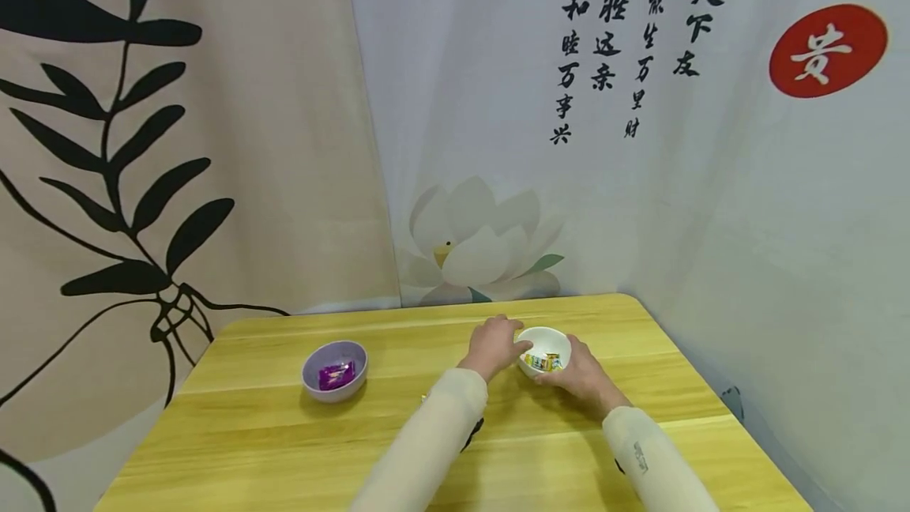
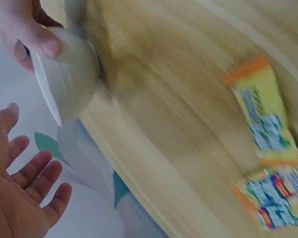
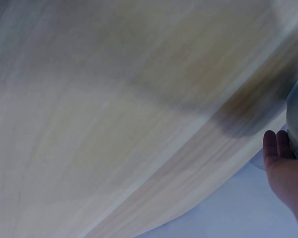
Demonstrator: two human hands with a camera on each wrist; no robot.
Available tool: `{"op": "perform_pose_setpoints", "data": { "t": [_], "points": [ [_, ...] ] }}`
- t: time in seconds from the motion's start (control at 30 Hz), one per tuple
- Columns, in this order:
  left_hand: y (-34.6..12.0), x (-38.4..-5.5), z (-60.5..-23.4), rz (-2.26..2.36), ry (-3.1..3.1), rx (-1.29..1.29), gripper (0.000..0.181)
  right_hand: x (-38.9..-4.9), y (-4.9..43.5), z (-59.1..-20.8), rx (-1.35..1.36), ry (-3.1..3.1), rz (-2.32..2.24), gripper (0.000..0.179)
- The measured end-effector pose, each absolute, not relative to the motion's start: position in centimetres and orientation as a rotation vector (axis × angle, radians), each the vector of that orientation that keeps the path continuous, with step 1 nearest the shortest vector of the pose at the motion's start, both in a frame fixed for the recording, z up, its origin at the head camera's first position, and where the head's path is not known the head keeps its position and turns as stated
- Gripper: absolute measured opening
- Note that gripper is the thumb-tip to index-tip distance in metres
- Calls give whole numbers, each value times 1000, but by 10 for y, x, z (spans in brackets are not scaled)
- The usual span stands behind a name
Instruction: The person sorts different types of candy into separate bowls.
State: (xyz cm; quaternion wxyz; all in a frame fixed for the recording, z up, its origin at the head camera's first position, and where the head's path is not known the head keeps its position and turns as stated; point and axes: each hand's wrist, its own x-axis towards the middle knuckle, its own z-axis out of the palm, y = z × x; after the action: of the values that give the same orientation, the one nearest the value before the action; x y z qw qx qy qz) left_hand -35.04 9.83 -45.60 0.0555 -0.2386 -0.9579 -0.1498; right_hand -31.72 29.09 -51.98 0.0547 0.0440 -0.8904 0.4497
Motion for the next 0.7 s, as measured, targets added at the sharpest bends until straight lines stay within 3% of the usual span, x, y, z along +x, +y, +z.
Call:
{"op": "perform_pose_setpoints", "data": {
  "t": [0.7],
  "points": [
    [-21, -356, -463, -620, -2930, -692, 47, -316, 289, -518, 75, -2787, 1305, 101]
  ]
}}
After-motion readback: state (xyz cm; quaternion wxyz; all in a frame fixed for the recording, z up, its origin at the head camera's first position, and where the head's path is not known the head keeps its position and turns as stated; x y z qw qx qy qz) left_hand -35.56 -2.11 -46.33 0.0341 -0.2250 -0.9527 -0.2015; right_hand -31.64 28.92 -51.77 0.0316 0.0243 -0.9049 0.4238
